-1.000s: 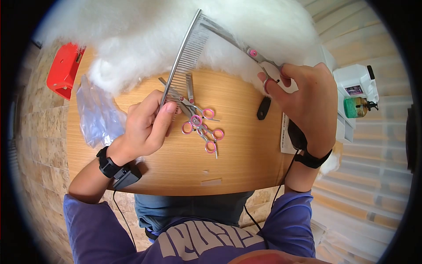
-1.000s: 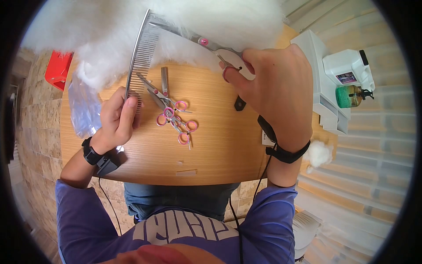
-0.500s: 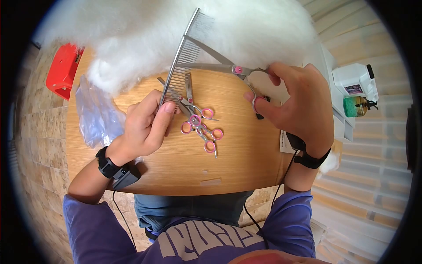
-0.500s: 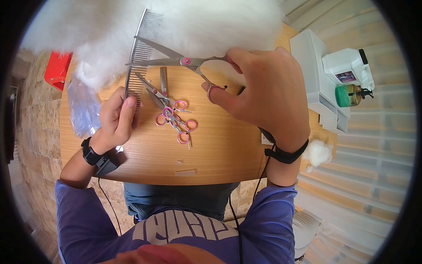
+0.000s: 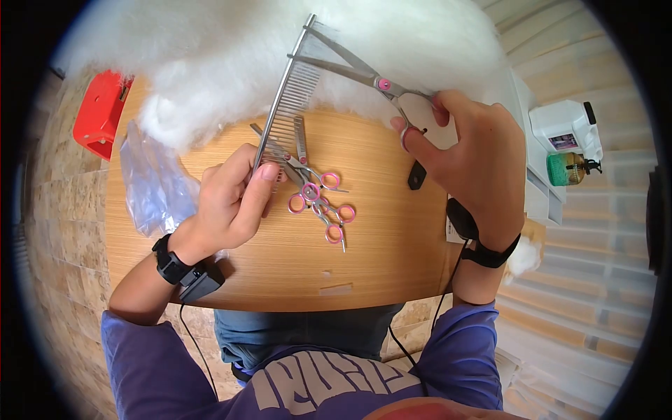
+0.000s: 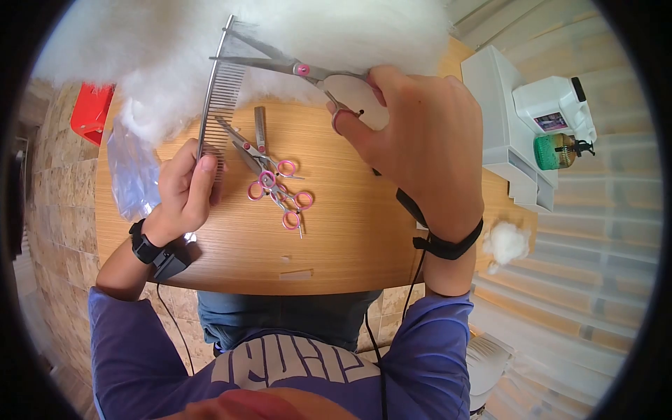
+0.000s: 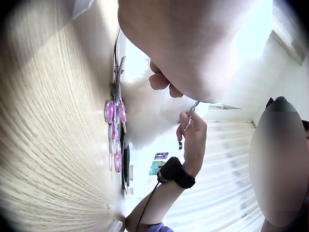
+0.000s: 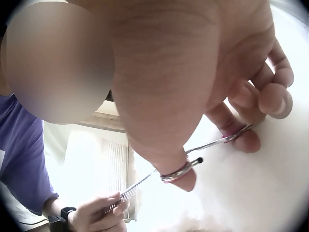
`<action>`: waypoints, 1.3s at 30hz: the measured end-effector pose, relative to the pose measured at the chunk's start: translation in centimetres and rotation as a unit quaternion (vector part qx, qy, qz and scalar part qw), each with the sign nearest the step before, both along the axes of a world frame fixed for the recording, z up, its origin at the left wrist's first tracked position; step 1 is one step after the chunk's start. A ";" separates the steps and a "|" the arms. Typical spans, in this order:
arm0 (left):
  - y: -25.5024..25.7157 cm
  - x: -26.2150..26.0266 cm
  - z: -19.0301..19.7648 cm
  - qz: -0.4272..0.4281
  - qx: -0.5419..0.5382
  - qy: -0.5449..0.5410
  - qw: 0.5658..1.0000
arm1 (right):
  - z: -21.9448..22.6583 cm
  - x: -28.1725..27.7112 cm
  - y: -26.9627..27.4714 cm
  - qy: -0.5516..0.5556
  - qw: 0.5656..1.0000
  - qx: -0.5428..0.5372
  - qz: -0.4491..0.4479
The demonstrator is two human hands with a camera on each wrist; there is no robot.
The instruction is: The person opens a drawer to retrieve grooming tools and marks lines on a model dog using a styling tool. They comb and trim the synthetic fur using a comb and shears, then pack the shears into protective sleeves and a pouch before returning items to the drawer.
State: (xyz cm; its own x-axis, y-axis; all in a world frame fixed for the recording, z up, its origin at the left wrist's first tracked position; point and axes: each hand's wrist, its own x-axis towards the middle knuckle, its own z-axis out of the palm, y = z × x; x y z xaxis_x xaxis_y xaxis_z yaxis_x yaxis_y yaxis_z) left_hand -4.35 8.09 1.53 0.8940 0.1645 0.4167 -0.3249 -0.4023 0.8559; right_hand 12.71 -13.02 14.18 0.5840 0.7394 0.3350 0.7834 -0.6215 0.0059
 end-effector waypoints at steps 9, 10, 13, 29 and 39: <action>0.0 -0.1 0.0 -0.004 -0.006 0.011 1.000 | -0.3 -0.3 -0.1 -0.048 0.998 -0.026 0.005; 0.0 -0.1 -0.1 0.004 -0.020 0.010 1.000 | -0.3 -0.3 -0.2 -0.051 0.998 -0.028 0.013; 0.0 0.0 -0.2 0.010 -0.035 0.011 0.999 | -0.5 -0.2 -0.3 -0.054 0.997 -0.039 0.024; 0.1 0.2 -0.4 0.003 -0.038 0.004 0.999 | 0.2 -0.7 -0.3 0.023 0.992 -0.061 0.107; 0.1 0.2 -0.3 0.000 -0.033 -0.011 0.999 | 0.2 -1.1 -0.2 -0.019 0.995 -0.008 0.101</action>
